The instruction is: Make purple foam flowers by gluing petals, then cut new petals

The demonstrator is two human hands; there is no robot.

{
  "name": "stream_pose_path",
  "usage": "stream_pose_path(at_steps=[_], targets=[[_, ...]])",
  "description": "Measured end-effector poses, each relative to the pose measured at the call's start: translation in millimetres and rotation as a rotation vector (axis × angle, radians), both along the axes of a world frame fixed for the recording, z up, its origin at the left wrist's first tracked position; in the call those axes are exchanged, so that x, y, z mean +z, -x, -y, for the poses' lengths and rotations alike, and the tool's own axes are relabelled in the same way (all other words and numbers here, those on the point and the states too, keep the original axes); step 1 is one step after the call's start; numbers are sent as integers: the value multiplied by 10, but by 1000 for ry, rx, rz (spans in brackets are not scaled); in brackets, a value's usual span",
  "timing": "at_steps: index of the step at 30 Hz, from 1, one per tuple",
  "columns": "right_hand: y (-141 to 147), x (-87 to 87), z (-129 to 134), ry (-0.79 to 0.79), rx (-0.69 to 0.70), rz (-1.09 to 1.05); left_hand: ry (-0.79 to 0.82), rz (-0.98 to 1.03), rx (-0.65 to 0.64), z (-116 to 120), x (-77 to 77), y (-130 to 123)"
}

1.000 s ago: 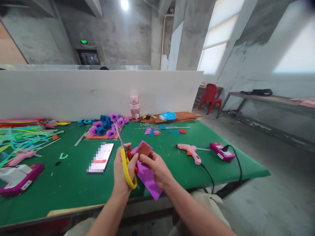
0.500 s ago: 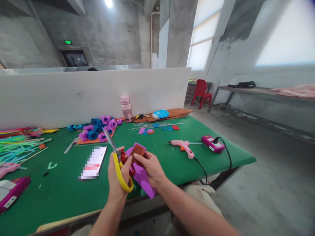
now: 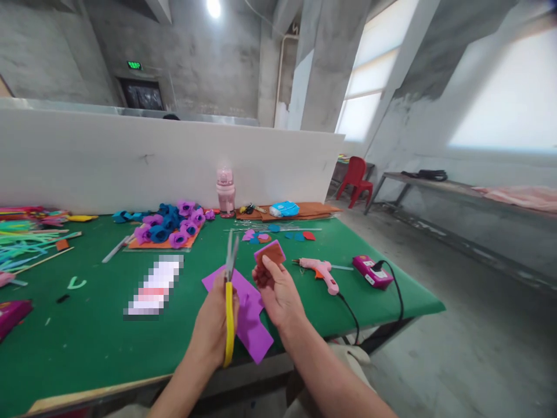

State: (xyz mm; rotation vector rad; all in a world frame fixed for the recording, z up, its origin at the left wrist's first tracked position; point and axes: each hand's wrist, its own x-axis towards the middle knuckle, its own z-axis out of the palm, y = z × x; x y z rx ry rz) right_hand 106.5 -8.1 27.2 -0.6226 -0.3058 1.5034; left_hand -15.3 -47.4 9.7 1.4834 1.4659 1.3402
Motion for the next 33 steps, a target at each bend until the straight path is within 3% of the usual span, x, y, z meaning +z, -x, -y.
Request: stream_pose_path(at_steps=[5,9,18,33], targets=[[-6,-20,-3,-3,-35,-5,-8,-472,-152,115,48,-68],[12,-28,8,-35,-38,-3,37,-617,-185,140,69,-104],[25,-14,44,-49,12,-79,73,-578,-211,116,59,-170],[-16,-30,30,-31,-9,1,110,-602,-227,142,109,-185]])
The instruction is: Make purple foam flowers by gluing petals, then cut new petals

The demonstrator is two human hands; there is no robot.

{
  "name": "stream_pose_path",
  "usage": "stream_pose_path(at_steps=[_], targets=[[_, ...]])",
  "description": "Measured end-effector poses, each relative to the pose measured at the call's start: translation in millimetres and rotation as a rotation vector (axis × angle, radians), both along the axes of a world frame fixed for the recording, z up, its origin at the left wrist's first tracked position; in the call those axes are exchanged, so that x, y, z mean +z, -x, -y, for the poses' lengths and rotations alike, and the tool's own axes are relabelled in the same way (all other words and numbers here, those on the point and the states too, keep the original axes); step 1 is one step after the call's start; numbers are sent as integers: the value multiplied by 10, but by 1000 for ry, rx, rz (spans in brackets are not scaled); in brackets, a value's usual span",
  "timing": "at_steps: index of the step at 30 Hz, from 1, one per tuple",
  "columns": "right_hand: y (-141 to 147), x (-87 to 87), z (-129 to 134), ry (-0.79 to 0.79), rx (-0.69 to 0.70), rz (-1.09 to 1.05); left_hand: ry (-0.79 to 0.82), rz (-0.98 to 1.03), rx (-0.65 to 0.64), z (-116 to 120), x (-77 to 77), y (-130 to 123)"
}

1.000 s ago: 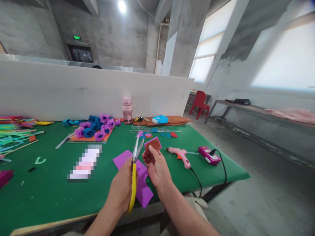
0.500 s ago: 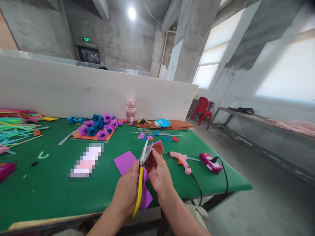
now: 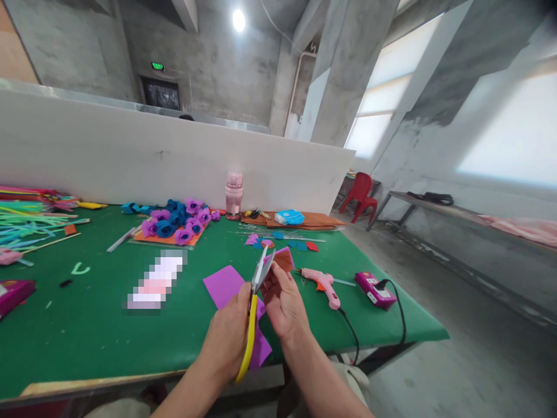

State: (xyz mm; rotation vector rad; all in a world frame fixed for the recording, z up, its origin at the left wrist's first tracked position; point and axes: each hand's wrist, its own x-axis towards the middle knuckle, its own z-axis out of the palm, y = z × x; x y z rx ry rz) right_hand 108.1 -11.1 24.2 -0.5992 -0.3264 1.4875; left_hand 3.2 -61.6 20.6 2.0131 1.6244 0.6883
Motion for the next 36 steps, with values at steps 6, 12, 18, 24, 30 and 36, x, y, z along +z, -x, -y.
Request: stream_pose_path(at_steps=[6,12,18,24,30,36], targets=[[4,-8,0,1,22,-30,24,4,-10,6,51,-9],[5,25,15,17,22,-56,20,0,-15,-2,34,-6],[-25,14,-1,9,37,-45,12,-8,-26,8,60,-1],[-60,-15,-23,13,37,-33,21,-32,-45,9,19,26],[-134,-11,-67,-14,62,24,-78,110,-94,-11,-119,57],[-245,8,-115,-68,62,177,-113,268,-111,-39,-69,201]])
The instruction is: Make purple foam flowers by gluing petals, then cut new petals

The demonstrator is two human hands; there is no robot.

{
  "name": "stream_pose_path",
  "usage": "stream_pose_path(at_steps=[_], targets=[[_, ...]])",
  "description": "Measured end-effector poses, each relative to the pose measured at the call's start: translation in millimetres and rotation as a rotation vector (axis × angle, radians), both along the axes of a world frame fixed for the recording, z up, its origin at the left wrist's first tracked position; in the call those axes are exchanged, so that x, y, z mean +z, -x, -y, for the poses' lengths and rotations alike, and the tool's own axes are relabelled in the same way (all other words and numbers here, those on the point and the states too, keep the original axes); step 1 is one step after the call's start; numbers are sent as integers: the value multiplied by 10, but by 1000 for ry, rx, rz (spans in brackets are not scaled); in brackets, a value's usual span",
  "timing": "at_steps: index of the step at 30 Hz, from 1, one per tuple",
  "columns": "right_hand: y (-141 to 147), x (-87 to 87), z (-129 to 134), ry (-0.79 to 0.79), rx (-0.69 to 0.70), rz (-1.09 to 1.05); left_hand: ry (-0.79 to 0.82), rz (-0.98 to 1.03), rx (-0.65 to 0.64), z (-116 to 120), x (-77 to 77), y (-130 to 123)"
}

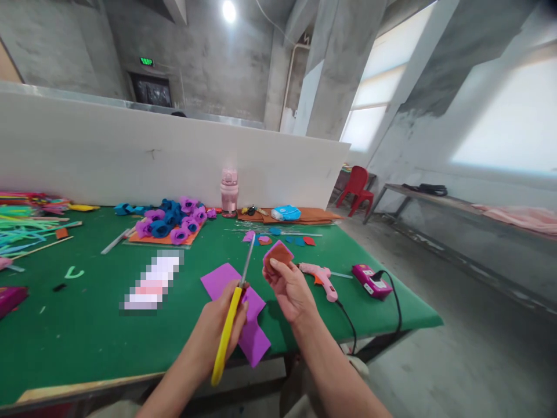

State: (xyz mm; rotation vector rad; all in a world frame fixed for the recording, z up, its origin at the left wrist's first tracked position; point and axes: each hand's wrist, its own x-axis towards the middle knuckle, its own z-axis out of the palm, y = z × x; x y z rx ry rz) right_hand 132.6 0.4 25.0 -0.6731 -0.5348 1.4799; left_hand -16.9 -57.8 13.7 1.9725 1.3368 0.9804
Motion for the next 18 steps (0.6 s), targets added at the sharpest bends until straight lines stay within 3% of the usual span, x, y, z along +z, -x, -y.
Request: stream_pose_path(at_steps=[7,18], targets=[[-6,6,41,-1,109,118,35,-194,28,-57,0,263],[-2,68,102,-142,145,121,92,-375,-37,109,179,174]])
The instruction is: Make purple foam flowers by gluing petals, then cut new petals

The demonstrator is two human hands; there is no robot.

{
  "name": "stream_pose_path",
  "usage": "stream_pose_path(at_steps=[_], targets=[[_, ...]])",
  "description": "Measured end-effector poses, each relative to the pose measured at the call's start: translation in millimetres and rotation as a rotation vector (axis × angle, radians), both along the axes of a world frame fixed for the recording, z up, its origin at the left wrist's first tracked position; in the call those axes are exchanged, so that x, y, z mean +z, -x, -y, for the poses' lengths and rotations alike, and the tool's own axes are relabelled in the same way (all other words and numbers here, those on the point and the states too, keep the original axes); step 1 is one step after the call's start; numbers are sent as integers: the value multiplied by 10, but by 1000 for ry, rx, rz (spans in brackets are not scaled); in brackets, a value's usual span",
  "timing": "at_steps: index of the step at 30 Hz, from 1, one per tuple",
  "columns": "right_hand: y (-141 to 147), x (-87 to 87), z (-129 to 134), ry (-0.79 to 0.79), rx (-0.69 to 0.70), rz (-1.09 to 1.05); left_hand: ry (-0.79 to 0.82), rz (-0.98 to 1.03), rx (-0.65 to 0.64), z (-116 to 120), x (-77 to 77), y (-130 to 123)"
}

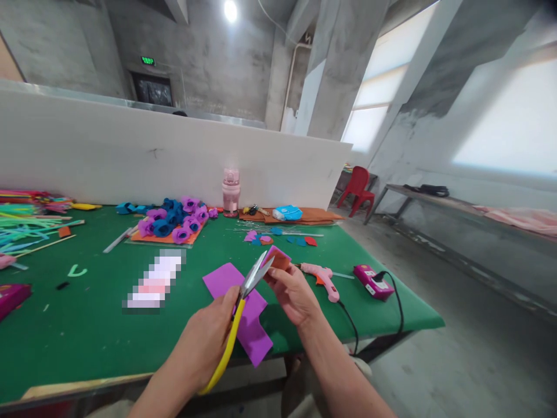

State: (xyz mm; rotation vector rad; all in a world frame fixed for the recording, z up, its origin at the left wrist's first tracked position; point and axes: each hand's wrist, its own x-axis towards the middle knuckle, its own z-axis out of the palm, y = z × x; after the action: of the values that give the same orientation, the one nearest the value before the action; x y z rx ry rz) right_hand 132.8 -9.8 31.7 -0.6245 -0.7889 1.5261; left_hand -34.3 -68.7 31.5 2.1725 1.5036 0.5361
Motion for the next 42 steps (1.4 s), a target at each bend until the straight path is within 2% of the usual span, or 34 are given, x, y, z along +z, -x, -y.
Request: stream_pose_path(at_steps=[7,16,34,42], targets=[[-8,-32,4,-24,34,8,1,30,-32,22,52,-1],[-8,-26,4,-34,58,-14,-71,95,-61,16,-80,16],[-35,7,3,17,68,-69,-62,114,-73,-2,-87,4],[-34,5,13,13,79,-19,-82,146,-87,7,-67,5]])
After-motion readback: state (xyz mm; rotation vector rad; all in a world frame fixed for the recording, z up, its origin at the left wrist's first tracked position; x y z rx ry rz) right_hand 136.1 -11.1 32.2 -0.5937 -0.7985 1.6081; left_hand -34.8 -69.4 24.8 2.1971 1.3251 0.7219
